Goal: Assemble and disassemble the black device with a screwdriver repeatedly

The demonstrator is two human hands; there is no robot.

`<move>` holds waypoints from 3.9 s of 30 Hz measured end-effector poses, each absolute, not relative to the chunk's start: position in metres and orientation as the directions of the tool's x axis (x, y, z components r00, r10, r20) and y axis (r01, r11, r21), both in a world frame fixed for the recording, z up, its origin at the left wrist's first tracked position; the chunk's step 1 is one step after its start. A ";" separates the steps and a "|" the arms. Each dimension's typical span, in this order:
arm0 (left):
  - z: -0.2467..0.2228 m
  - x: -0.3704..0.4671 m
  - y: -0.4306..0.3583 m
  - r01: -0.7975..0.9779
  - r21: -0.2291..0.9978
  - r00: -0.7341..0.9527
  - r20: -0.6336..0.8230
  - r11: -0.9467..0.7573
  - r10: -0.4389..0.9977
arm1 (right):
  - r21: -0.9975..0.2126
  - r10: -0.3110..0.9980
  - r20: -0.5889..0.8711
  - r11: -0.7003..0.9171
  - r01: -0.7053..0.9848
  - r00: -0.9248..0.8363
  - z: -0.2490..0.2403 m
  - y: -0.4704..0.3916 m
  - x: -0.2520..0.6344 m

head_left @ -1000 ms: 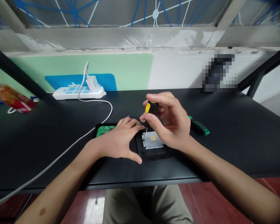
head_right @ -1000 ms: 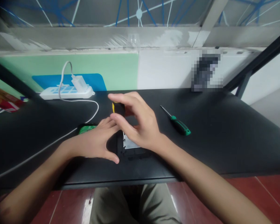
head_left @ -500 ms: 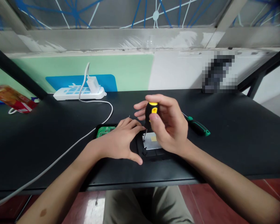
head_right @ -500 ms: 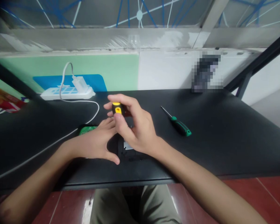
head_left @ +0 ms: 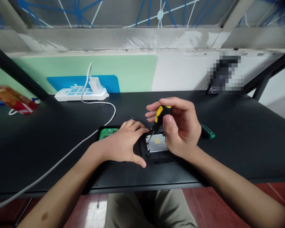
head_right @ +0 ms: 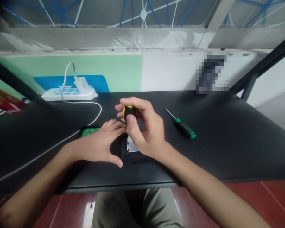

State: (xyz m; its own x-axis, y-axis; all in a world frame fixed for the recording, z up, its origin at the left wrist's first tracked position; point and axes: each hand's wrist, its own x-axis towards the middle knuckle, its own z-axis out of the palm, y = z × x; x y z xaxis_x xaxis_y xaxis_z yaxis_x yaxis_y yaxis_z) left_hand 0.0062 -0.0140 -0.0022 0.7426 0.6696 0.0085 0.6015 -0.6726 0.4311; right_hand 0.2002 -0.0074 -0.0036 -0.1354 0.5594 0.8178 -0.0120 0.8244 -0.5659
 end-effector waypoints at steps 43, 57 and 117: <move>-0.001 0.006 -0.014 0.604 0.448 0.742 -0.013 -0.659 0.670 | -0.454 0.461 0.878 0.887 0.085 -0.125 -0.010 -0.004 0.198; 0.000 0.007 -0.015 0.624 0.412 0.740 -0.038 -0.664 0.672 | -0.560 0.571 0.812 0.820 0.115 -0.118 -0.006 -0.008 0.200; 0.001 0.006 -0.015 0.612 0.430 0.740 -0.018 -0.663 0.672 | -0.435 0.465 0.884 0.858 0.275 -0.054 -0.005 -0.010 0.204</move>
State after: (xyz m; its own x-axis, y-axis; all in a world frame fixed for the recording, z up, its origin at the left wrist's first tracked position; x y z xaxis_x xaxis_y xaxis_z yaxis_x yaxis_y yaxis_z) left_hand 0.0060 -0.0151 0.0007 0.7401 0.6722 -0.0177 0.6125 -0.6630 0.4304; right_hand 0.2037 -0.0097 -0.0051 -0.0542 0.4650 0.8837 0.2747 0.8578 -0.4345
